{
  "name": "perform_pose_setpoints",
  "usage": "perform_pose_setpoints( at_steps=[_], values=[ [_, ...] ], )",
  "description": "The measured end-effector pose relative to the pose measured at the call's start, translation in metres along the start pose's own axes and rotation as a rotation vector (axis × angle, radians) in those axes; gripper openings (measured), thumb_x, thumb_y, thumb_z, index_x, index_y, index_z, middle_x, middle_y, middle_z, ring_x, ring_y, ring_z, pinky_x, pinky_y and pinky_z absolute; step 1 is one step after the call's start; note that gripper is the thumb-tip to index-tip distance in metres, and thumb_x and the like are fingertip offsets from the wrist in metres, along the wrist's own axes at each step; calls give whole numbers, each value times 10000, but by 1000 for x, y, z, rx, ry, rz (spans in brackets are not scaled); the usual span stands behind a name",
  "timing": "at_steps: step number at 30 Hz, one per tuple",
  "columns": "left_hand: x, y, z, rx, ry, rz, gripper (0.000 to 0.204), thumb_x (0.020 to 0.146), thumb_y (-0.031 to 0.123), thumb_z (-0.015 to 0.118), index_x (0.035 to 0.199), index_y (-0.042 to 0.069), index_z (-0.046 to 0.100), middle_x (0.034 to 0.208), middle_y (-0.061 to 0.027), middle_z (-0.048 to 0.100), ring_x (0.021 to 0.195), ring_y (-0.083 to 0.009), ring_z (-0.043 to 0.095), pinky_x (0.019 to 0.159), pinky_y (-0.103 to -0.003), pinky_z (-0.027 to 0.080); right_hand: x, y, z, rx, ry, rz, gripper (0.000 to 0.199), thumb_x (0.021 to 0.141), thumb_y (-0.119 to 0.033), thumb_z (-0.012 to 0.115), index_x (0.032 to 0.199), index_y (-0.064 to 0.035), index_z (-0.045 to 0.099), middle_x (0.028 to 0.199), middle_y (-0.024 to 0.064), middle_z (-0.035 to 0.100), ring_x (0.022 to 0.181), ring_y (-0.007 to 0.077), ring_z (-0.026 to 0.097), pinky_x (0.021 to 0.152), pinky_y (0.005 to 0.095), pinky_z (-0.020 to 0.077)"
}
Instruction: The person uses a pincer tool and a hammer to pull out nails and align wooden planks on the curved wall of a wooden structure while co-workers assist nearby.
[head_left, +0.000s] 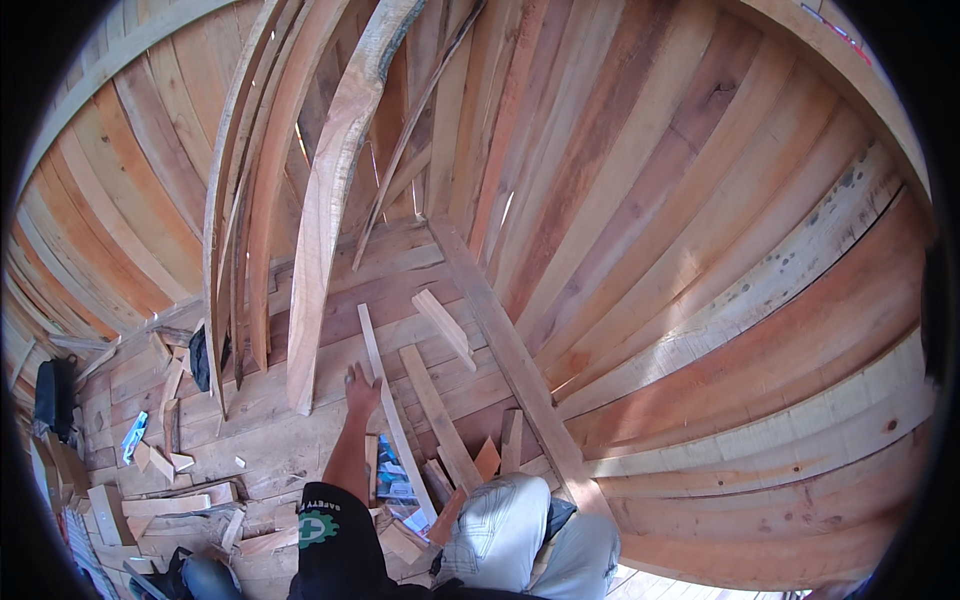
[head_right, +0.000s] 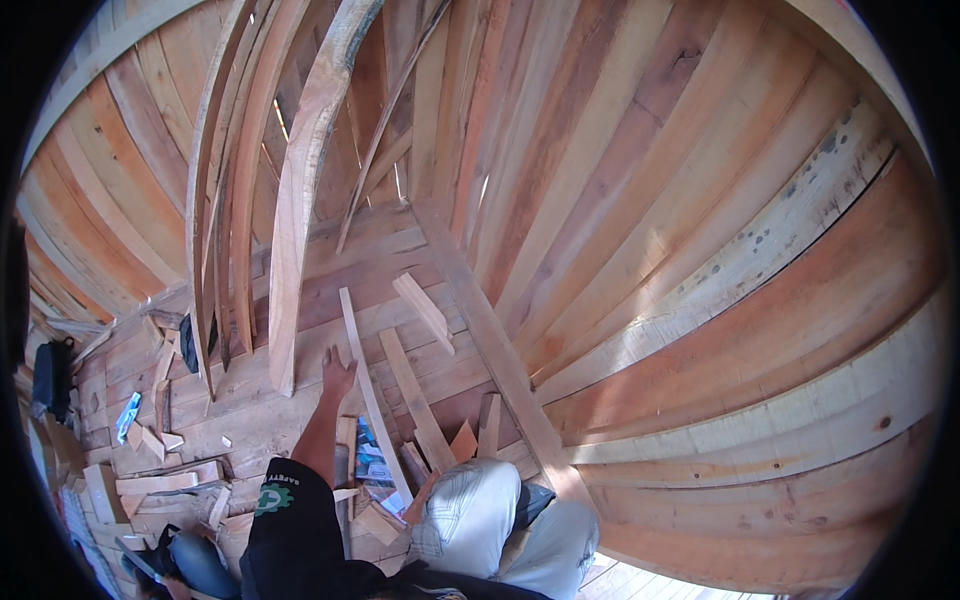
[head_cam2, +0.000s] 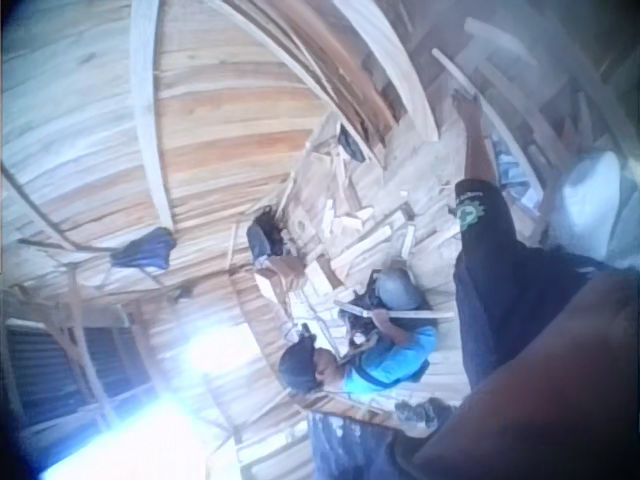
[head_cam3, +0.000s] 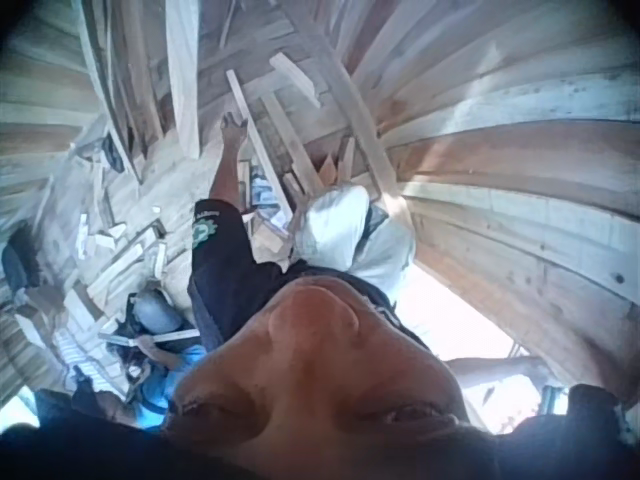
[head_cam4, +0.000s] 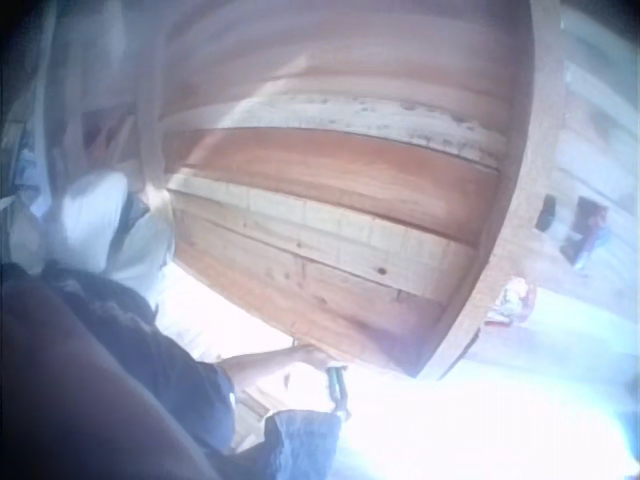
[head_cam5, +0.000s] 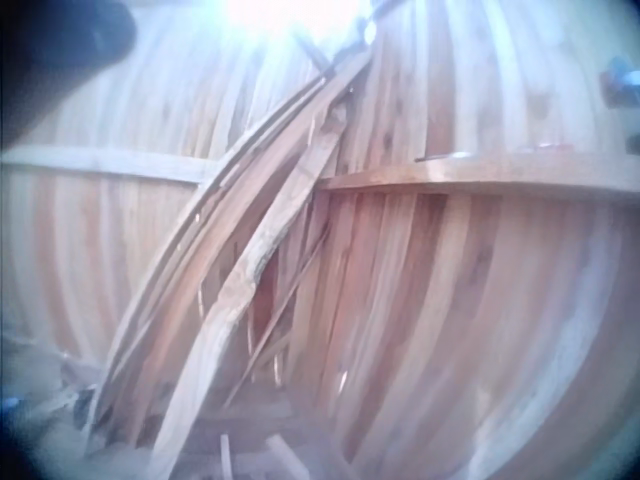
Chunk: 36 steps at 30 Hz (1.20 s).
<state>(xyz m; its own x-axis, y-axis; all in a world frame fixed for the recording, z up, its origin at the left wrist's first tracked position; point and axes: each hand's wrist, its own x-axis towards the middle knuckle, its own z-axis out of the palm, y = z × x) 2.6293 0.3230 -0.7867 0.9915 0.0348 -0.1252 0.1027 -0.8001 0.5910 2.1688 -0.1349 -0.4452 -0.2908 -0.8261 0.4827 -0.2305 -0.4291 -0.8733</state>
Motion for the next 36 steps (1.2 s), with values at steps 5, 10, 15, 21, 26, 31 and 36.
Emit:
perform_pose_setpoints(
  at_steps=[5,10,15,21,26,31,36],
  values=[
    [-19,-80,52,165,-169,-234,753,919,357,573,1520,26,261,1555,-275,270,1429,-449,282,1151,-534,281,-3,8,-22,-20,63,-68,333,994,-259,580,963,71,557,861,204,601,782,314,554,718,407,494],
    [8,-99,67,258,-32,-148,678,957,304,512,1532,56,252,1591,-196,241,1457,-441,198,1164,-578,205,6,7,-30,-84,88,-159,335,991,-257,588,941,73,560,831,205,605,754,314,556,697,405,499],
    [57,-120,76,245,132,-118,653,981,341,464,1537,72,252,1614,-174,180,1469,-438,160,1173,-592,156,30,-21,-42,-160,146,-294,339,989,-255,595,918,75,563,802,206,608,727,315,558,676,403,504],
    [43,-116,67,348,260,-31,670,974,402,430,1535,75,265,1607,-179,189,1464,-438,166,1175,-603,139,45,-128,-13,-731,170,-986,346,986,-253,604,892,78,567,767,208,613,694,315,560,650,401,509],
    [50,-100,67,283,184,-99,698,949,419,456,1529,73,280,1585,-181,235,1450,-437,193,1176,-602,129,-117,-105,195,-416,-864,-785,270,915,-124,686,1098,0,530,845,73,566,717,164,560,616,294,497],
    [48,-112,74,307,251,-106,710,941,415,467,1536,84,265,1549,-176,304,1411,-436,257,1154,-606,164,-334,-96,415,38,-1440,170,204,920,-180,685,1025,-55,563,711,0,520,580,99,503,514,276,447],
    [52,-106,68,274,165,-147,714,945,427,473,1542,101,253,1547,-179,299,1417,-428,247,1170,-584,145,-439,-145,572,433,-1529,324,200,946,-177,635,1080,-35,591,709,29,536,544,123,531,509,310,474]
  ],
)
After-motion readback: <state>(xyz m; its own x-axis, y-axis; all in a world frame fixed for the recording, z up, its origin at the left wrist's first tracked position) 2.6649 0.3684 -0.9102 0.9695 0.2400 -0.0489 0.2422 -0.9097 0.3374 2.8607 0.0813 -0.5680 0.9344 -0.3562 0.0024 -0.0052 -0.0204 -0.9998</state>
